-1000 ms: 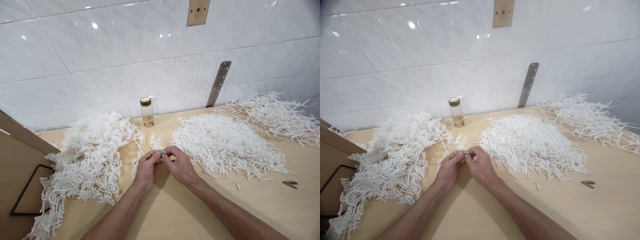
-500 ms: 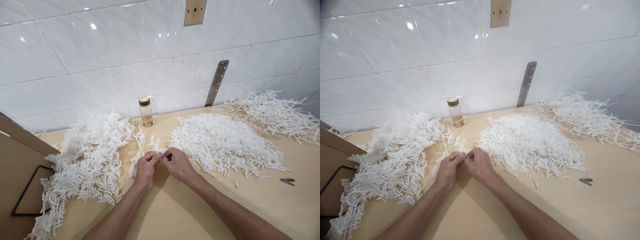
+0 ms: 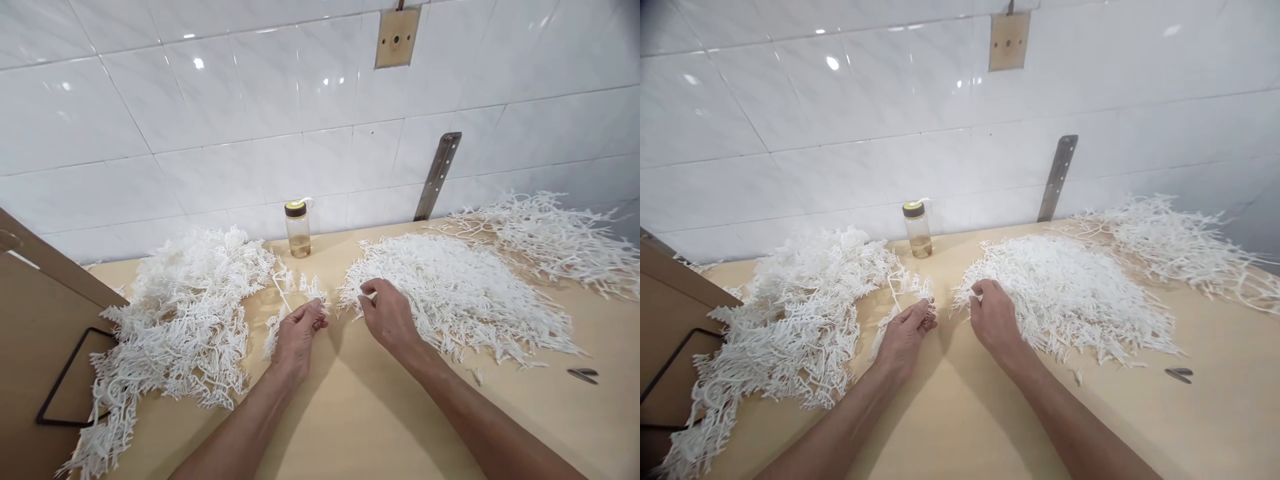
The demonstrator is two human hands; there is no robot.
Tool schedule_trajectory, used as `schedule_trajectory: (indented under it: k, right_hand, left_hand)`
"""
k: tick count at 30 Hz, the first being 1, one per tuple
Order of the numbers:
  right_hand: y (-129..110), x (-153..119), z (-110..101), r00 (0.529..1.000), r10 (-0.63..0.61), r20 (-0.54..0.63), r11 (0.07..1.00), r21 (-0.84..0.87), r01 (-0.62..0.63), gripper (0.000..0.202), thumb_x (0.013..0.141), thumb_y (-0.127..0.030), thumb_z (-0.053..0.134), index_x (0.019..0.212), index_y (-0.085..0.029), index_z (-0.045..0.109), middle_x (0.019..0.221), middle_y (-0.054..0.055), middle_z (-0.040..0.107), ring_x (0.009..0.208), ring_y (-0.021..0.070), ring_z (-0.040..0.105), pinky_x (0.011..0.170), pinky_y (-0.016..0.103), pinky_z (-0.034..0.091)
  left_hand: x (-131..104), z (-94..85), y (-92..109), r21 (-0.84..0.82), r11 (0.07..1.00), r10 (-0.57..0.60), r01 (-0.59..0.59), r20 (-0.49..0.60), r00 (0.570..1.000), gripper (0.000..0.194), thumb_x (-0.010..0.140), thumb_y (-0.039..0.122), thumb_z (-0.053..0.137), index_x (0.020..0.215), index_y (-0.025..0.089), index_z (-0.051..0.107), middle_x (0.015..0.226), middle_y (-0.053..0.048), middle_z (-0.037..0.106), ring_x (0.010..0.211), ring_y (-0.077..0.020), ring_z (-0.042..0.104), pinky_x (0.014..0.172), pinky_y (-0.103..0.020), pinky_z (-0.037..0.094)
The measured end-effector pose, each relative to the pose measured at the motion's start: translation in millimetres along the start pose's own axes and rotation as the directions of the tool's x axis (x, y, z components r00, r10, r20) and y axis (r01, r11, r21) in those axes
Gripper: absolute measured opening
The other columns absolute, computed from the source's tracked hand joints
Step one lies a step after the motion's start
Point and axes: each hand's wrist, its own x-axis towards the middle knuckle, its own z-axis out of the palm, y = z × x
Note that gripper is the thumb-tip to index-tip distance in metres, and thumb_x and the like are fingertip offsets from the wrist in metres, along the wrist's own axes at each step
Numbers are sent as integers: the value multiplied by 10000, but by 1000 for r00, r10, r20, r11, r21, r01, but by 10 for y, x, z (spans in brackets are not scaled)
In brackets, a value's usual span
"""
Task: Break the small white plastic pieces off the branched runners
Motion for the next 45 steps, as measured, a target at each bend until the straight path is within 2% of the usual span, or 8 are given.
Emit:
schedule_trajectory:
  k: [3,5,8,14,22,32,40,45]
  right_hand:
    - [-109,-22,-81,999,-44,-33,994,101,47,128,834,-203,514,880,-185,632,886,76,657,617,165,561,672,331,464]
    - [-241,-99,-88,992,-94,88,970,232,71,145,879,-237,511,860,-198,649,827,51,668,652,168,593,637,302,474]
    - [-415,-230,-50,970,-168,175,927,362,95,169,909,-261,515,949,-212,672,923,53,685,712,162,616,613,279,490]
    - [-452,-283,20,984,-98,150,909,416,27,185,893,-261,562,1034,-196,663,973,72,666,687,148,613,644,292,533]
    - [-454,-285,40,989,-107,105,845,534,35,95,884,-252,581,891,-209,666,911,51,656,692,142,623,591,262,563]
    - [-381,-267,77,975,-203,94,906,395,151,128,899,-209,570,944,-202,689,900,56,669,683,146,611,657,294,542]
    - [-421,-252,35,976,-126,176,925,375,52,113,863,-223,590,863,-184,697,886,54,673,621,129,603,612,279,520]
    - [-411,-249,28,981,-126,146,938,339,70,103,850,-227,589,830,-188,682,855,48,653,620,131,577,604,277,499]
  left_hand:
    - [6,-1,1,-57,998,-11,11,0,1000,378,652,454,830,843,136,752,786,-43,655,722,-130,587,715,-277,486]
    - [0,-4,7,-82,996,-27,28,12,1000,363,650,422,840,855,139,746,818,-49,665,752,-139,609,717,-274,495]
    - [-11,-5,10,-95,995,-37,43,63,997,314,671,375,837,860,143,742,839,-50,679,770,-138,621,741,-265,500]
    - [-39,22,-15,-105,991,-73,88,134,988,323,674,312,837,953,166,767,1020,-91,732,880,-167,651,832,-282,496]
    - [-78,29,-8,6,998,-62,62,172,983,362,731,334,782,1054,170,762,1096,-109,726,929,-200,650,910,-327,467]
    - [-101,31,-8,95,995,-62,39,248,967,313,790,372,725,1018,162,769,976,-97,741,883,-194,642,869,-304,463]
    - [-139,73,21,195,981,-23,-9,159,987,293,755,392,745,927,157,782,762,-49,697,700,-142,570,711,-253,449]
    - [-137,65,19,202,979,4,-35,154,988,254,758,381,745,856,150,782,674,-21,633,662,-120,523,665,-239,430]
